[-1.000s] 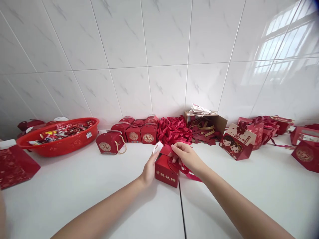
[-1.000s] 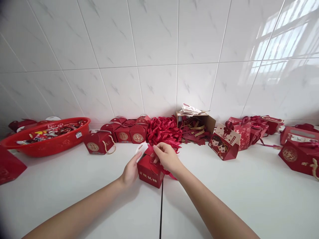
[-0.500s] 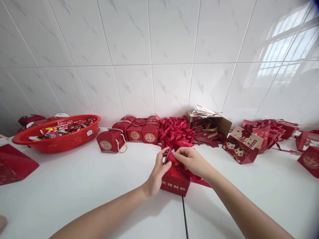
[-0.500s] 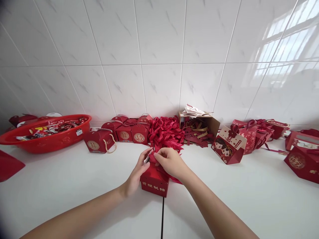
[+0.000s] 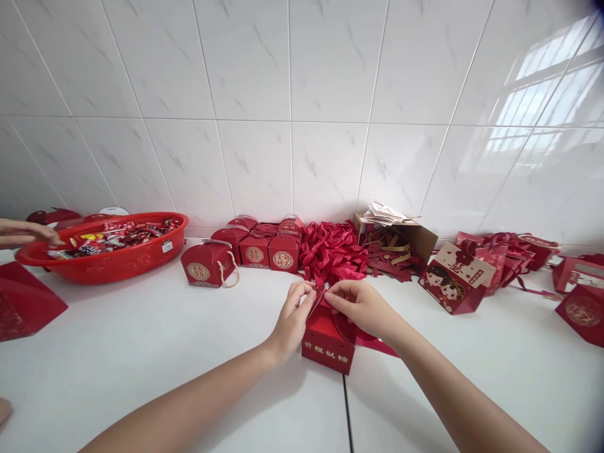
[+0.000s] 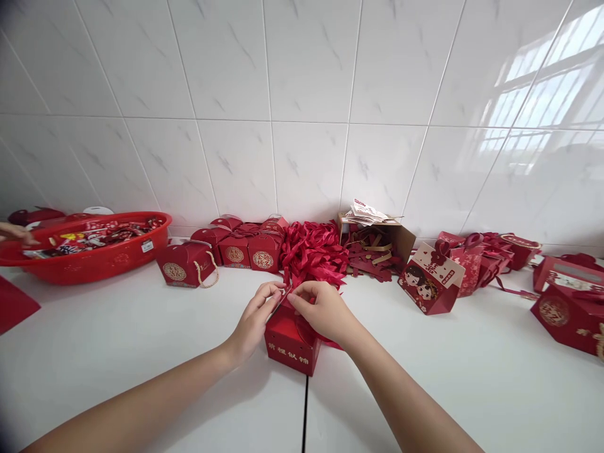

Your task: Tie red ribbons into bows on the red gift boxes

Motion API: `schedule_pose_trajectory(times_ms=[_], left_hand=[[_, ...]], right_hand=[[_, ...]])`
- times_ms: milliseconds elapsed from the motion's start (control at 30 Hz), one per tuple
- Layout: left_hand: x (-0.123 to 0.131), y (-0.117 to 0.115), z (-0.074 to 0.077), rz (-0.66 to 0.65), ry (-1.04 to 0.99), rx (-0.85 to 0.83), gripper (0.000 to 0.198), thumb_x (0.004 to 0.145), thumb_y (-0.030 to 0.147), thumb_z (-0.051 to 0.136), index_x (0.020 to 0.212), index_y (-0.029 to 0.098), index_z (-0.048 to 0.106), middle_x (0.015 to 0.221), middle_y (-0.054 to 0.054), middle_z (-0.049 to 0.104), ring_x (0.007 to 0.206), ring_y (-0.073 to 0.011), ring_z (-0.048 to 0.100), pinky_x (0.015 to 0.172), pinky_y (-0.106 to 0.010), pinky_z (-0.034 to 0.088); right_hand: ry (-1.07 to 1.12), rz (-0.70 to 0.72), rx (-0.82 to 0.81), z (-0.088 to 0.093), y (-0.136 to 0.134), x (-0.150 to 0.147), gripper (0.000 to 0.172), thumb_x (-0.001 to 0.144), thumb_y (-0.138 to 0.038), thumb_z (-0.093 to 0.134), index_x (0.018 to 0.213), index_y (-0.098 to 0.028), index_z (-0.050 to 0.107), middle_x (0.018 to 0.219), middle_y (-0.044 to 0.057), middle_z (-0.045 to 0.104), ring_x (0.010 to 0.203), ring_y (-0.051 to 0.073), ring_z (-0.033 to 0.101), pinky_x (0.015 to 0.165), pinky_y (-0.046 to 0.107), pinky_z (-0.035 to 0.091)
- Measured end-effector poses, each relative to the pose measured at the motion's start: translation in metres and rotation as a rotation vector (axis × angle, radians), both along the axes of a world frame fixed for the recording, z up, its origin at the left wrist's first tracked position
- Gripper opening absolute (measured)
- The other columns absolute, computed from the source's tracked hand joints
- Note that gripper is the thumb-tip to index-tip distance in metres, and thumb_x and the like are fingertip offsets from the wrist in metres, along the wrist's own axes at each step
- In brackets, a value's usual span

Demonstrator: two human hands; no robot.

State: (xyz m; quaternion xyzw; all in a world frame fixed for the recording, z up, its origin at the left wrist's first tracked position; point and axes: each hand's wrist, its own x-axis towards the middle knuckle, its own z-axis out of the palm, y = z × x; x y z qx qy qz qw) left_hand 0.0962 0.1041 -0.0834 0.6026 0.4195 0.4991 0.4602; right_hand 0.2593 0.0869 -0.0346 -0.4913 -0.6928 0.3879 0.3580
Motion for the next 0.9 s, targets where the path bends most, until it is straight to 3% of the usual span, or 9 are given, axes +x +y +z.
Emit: schedule_pose_trajectory(times_ms=[100,167,333,400,467,700,800,900], left_hand=[[-0.004,0.011,0.002,0.009,-0.057,-0.056,0.028,0.083,0.048,0.052,0.086,0.021,0.057,0.091,-0.004,0.06,0.086,-0.0209,0.059,0.079,-0.035,0.05],[-0.011,0.024,0.002,0.045,-0.094,-0.067,0.029,0.079,0.048,0.056,0.082,0.019,0.057,0.09,-0.004,0.06,0.086,-0.0204,0.059,0.076,-0.033,0.051],[-0.04,0.059,0.0,0.202,-0.161,-0.07,0.028,0.071,0.046,0.058,0.075,0.018,0.053,0.094,-0.006,0.059,0.086,-0.0187,0.058,0.074,-0.03,0.047],[-0.046,0.065,0.001,0.209,-0.151,-0.075,0.029,0.071,0.046,0.058,0.075,0.018,0.052,0.093,-0.005,0.059,0.083,-0.0169,0.057,0.072,-0.028,0.044],[-0.045,0.064,0.002,0.154,-0.119,-0.087,0.031,0.072,0.048,0.058,0.075,0.018,0.053,0.091,-0.003,0.059,0.08,-0.0156,0.055,0.07,-0.027,0.042],[-0.023,0.035,0.013,-0.227,0.028,-0.169,0.044,0.079,0.059,0.052,0.067,0.017,0.058,0.067,0.0,0.054,0.064,-0.0141,0.049,0.062,-0.026,0.04],[-0.019,0.027,0.019,-0.258,0.048,-0.147,0.036,0.08,0.053,0.054,0.077,0.018,0.061,0.077,-0.002,0.06,0.071,-0.0154,0.053,0.068,-0.027,0.042],[-0.019,0.028,0.019,-0.209,0.091,-0.105,0.029,0.079,0.046,0.055,0.083,0.018,0.061,0.084,-0.004,0.062,0.076,-0.0165,0.055,0.071,-0.027,0.043]], right_hand=[[-0.017,-0.039,-0.054,0.007,0.0,0.009,0.022,0.081,-0.038,0.06,0.091,-0.019,0.062,0.068,-0.001,0.057,0.056,0.011,0.047,0.049,0.023,0.036],[-0.029,-0.048,-0.096,0.014,-0.001,0.017,0.024,0.08,-0.039,0.063,0.092,-0.019,0.06,0.068,-0.002,0.056,0.055,0.01,0.047,0.046,0.021,0.036],[-0.101,-0.042,-0.108,0.029,-0.004,0.037,0.025,0.078,-0.041,0.064,0.089,-0.019,0.061,0.07,-0.001,0.058,0.058,0.011,0.051,0.049,0.022,0.039],[-0.117,-0.02,-0.086,0.033,-0.006,0.039,0.024,0.079,-0.04,0.063,0.089,-0.019,0.062,0.071,0.0,0.06,0.059,0.011,0.052,0.05,0.022,0.038],[-0.137,-0.009,-0.081,0.033,-0.006,0.038,0.021,0.079,-0.038,0.062,0.085,-0.018,0.064,0.073,0.001,0.062,0.06,0.012,0.053,0.052,0.023,0.039],[-0.157,-0.038,0.009,0.022,-0.002,0.023,0.014,0.079,-0.029,0.06,0.08,-0.019,0.07,0.075,0.002,0.068,0.065,0.015,0.057,0.057,0.026,0.042],[-0.167,-0.027,0.074,0.017,-0.001,0.018,0.016,0.08,-0.029,0.058,0.081,-0.019,0.07,0.074,0.002,0.069,0.066,0.015,0.059,0.059,0.027,0.043],[-0.212,-0.004,0.179,0.016,0.0,0.019,0.017,0.082,-0.03,0.057,0.085,-0.02,0.07,0.084,0.003,0.07,0.074,0.017,0.061,0.066,0.03,0.046]])
